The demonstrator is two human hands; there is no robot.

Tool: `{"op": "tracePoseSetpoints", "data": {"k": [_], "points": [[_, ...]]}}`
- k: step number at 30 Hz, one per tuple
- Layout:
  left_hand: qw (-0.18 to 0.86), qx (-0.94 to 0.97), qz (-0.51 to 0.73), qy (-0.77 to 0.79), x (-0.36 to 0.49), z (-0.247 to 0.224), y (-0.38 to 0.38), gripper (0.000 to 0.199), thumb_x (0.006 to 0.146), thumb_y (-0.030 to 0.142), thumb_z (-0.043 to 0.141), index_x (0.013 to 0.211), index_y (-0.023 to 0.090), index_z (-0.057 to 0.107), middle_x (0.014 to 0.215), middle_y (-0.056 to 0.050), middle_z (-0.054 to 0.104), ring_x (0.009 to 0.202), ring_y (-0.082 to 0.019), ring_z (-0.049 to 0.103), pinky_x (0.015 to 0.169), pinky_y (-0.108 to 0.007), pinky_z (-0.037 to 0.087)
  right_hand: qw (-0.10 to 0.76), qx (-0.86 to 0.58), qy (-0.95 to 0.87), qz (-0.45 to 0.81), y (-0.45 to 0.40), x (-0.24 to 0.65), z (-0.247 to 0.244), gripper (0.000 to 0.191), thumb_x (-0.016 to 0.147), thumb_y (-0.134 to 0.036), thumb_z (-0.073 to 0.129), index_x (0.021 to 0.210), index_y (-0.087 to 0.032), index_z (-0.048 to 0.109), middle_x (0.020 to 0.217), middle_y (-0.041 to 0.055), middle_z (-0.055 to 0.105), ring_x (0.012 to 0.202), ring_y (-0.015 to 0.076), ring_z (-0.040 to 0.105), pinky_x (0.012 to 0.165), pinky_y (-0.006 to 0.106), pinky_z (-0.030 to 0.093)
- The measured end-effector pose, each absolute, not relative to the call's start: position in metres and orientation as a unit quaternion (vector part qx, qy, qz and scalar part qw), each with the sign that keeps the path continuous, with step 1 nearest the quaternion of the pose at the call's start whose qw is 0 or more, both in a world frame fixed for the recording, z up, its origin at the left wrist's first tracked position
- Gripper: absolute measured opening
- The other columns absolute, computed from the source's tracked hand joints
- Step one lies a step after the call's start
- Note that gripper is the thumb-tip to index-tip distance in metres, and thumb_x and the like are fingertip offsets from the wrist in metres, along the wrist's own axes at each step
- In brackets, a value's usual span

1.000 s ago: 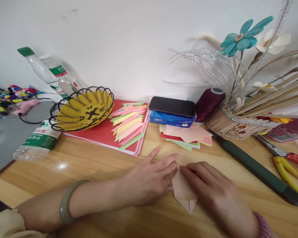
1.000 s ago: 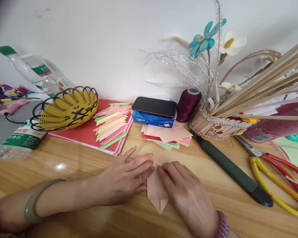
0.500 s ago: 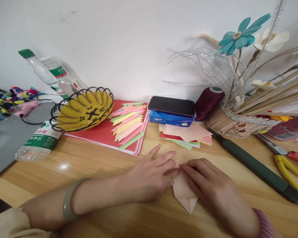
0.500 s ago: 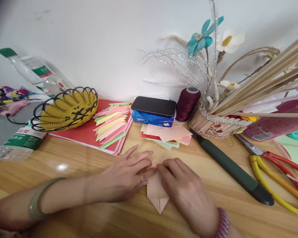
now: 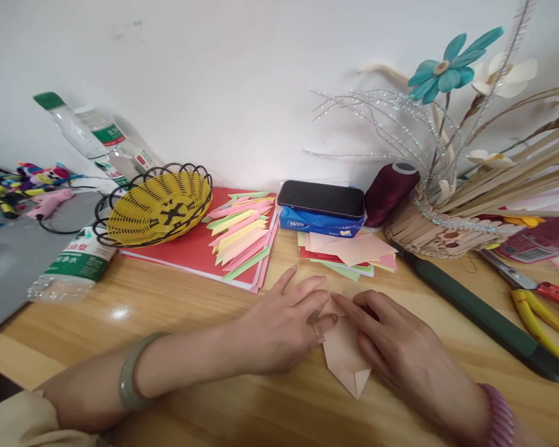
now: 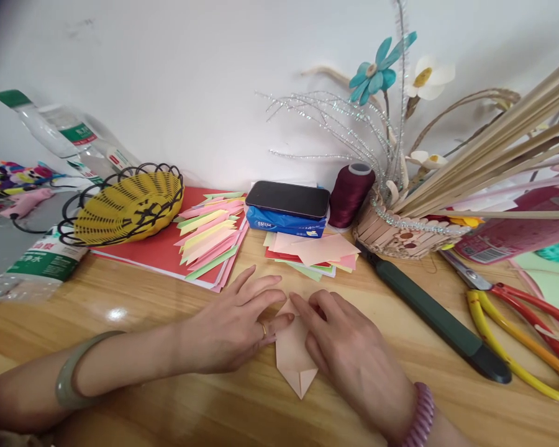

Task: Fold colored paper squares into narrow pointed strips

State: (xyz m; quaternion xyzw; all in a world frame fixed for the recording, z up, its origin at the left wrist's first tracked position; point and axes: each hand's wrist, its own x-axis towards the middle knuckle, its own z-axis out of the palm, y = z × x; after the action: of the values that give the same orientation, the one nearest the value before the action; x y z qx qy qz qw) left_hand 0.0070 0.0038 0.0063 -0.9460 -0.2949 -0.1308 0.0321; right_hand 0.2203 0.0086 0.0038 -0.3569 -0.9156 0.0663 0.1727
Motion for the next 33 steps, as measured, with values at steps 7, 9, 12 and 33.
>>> {"op": "tracePoseSetpoints", "data": {"k": [7,9,12,33], "points": [[0.032,-0.958,-0.105,-0.266,0.005,0.002,0.005,0.028,0.093,0.021,0.041,0.118,0.014,0.051,0.130,-0.009,0.048,0.133,-0.026,0.022,0.106,-0.055,0.021,0.142,-0.343,-0.924,0.093,0.008,0.224,0.011,0.030,0.085,-0.014,0.036,0.106,-0.015,0.056,0.083,0.0077,0.055,0.073,0.0190,0.055,0.063,0.032,0.051],[0.041,-0.961,-0.098,-0.254,0.005,0.000,0.005,0.031,0.093,0.023,0.041,0.120,0.011,0.050,0.132,-0.011,0.047,0.132,-0.026,0.026,0.108,-0.050,0.021,0.130,-0.339,-0.927,0.092,0.009,0.223,0.011,0.026,0.085,-0.016,0.037,0.101,-0.015,0.058,0.083,0.0081,0.054,0.073,0.0194,0.054,0.063,0.033,0.050],[0.057,-0.962,-0.091,-0.249,0.005,-0.001,0.004,0.033,0.091,0.023,0.044,0.120,0.008,0.051,0.130,-0.014,0.049,0.129,-0.027,0.033,0.109,-0.045,0.022,0.120,-0.331,-0.931,0.094,0.010,0.223,0.010,0.025,0.087,-0.020,0.038,0.099,-0.015,0.059,0.086,0.0090,0.054,0.076,0.0201,0.054,0.066,0.034,0.050],[-0.044,-0.965,-0.134,-0.220,0.008,0.011,0.023,0.026,0.092,0.022,0.041,0.108,0.015,0.060,0.121,-0.002,0.059,0.130,-0.023,0.034,0.107,-0.046,0.028,0.138,-0.299,-0.940,0.087,0.009,0.245,0.016,0.031,0.089,-0.020,0.043,0.119,-0.019,0.051,0.117,0.0103,0.055,0.105,0.0195,0.053,0.084,0.035,0.050]]}}
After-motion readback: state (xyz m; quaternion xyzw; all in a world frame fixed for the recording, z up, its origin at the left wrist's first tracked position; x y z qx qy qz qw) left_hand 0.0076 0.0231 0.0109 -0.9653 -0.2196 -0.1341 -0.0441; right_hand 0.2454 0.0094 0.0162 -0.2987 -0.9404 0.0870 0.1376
